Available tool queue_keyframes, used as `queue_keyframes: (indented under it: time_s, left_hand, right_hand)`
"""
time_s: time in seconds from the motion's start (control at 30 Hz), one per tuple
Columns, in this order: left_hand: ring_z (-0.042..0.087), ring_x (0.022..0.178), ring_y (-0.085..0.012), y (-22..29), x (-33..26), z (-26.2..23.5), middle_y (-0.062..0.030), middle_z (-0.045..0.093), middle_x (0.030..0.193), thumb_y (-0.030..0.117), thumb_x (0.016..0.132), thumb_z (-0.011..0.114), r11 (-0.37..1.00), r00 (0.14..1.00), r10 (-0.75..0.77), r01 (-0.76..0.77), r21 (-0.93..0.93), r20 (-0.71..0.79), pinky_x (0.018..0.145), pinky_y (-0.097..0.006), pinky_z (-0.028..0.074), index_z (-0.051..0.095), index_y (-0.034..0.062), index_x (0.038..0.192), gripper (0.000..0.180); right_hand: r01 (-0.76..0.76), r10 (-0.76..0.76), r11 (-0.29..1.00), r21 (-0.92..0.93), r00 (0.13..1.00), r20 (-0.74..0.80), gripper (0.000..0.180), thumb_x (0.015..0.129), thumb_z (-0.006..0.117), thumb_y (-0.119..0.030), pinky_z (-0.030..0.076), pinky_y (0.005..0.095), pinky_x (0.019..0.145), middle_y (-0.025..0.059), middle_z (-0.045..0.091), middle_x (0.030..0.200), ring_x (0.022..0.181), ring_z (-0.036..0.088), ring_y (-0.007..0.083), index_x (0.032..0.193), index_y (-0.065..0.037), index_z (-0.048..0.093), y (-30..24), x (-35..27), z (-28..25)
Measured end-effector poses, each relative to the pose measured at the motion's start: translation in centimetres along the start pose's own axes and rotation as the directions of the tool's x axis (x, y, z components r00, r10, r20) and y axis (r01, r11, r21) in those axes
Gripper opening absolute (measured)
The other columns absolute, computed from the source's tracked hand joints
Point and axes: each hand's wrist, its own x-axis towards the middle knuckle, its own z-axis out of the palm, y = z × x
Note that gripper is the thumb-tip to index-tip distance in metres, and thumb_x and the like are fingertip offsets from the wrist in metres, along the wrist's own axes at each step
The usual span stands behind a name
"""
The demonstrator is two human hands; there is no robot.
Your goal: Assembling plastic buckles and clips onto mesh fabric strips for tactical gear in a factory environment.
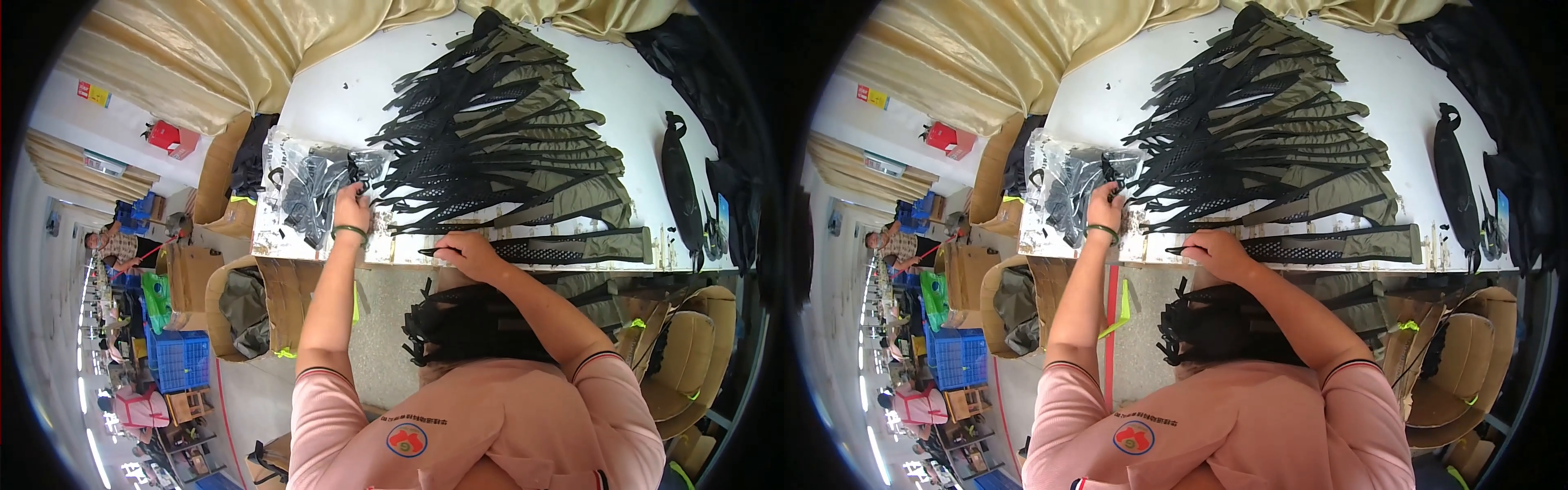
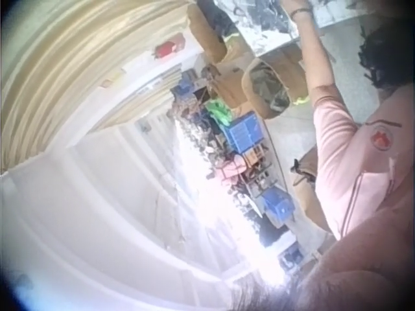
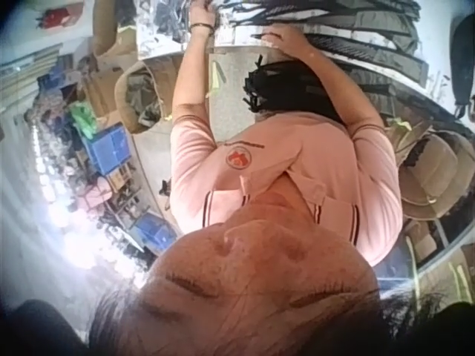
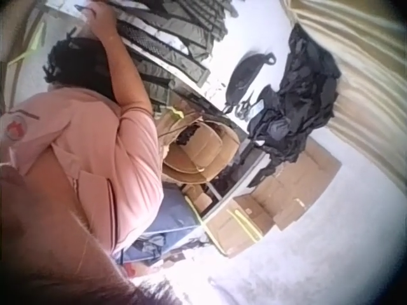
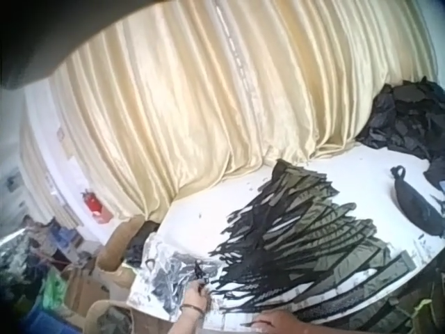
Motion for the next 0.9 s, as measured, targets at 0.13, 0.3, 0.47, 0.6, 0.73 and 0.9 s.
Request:
queue_keyframes:
  time_s: [0.13,0.3,0.47,0.6,0.73,0.9]
  left_hand:
    - [0.057,0.094,-0.0325,1.4,2.5,0.2,-0.0149,0.057,0.104,0.017,0.074,0.068,0.990,0.986,-0.083,0.065,0.126,0.144,0.081,-0.039,0.047,0.062,0.0063,0.101,0.029]
    - [0.060,0.088,-0.0330,1.6,3.5,-0.1,-0.0139,0.059,0.097,0.021,0.078,0.063,0.965,0.974,-0.080,0.022,0.261,0.213,0.076,-0.041,0.049,0.062,0.0087,0.095,0.020]
    - [0.060,0.082,-0.0341,1.9,3.1,-0.2,-0.0158,0.061,0.090,0.017,0.078,0.058,0.957,0.982,-0.067,0.013,0.288,0.177,0.073,-0.042,0.048,0.062,0.0072,0.090,0.016]
    - [0.063,0.071,-0.0256,1.3,1.6,-1.1,-0.0125,0.063,0.079,0.012,0.078,0.057,0.989,0.986,-0.123,0.132,-0.072,0.114,0.065,-0.038,0.050,0.057,0.0044,0.088,0.013]
    - [0.059,0.058,-0.0157,8.3,-2.1,-2.5,-0.0097,0.062,0.076,0.011,0.087,0.060,0.151,0.818,-0.319,0.543,-0.826,0.479,0.060,-0.025,0.051,0.054,0.0005,0.088,0.012]
    - [0.056,0.069,-0.0185,11.6,-8.7,-2.6,-0.0056,0.060,0.078,0.022,0.089,0.058,-0.491,0.744,-0.073,0.553,-0.674,0.664,0.066,-0.031,0.046,0.057,0.0076,0.086,0.014]
  right_hand:
    - [-0.048,0.049,0.999,0.025,0.998,-0.031,0.012,0.079,0.062,-0.015,0.044,0.0320,0.061,0.0083,0.060,0.076,0.069,0.057,0.0234,0.083,-0.004,0.063,-0.1,0.0,-0.3]
    - [-0.266,0.251,0.925,0.271,0.964,0.090,0.010,0.079,0.061,-0.012,0.041,0.0269,0.058,0.0037,0.058,0.070,0.064,0.053,0.0115,0.081,-0.002,0.063,0.4,0.7,-0.5]
    - [-0.232,0.218,0.928,0.291,0.973,0.081,0.014,0.080,0.058,-0.010,0.041,0.0261,0.057,0.0043,0.058,0.070,0.063,0.052,0.0099,0.089,0.001,0.064,0.2,1.1,-0.8]
    - [-0.183,0.180,0.953,0.242,0.983,0.035,0.016,0.082,0.057,-0.011,0.045,0.0287,0.063,0.0083,0.061,0.075,0.068,0.058,0.0161,0.093,-0.001,0.064,-1.0,1.1,-0.8]
    - [0.044,-0.023,0.990,0.134,0.988,-0.150,0.014,0.082,0.058,-0.011,0.047,0.0310,0.067,0.0110,0.063,0.080,0.073,0.060,0.0217,0.091,-0.002,0.065,-2.6,1.0,-2.0]
    - [0.152,-0.141,0.985,0.083,0.982,-0.125,0.012,0.082,0.059,-0.008,0.043,0.0278,0.063,0.0071,0.059,0.078,0.069,0.055,0.0167,0.089,0.000,0.064,-4.6,0.7,-2.4]
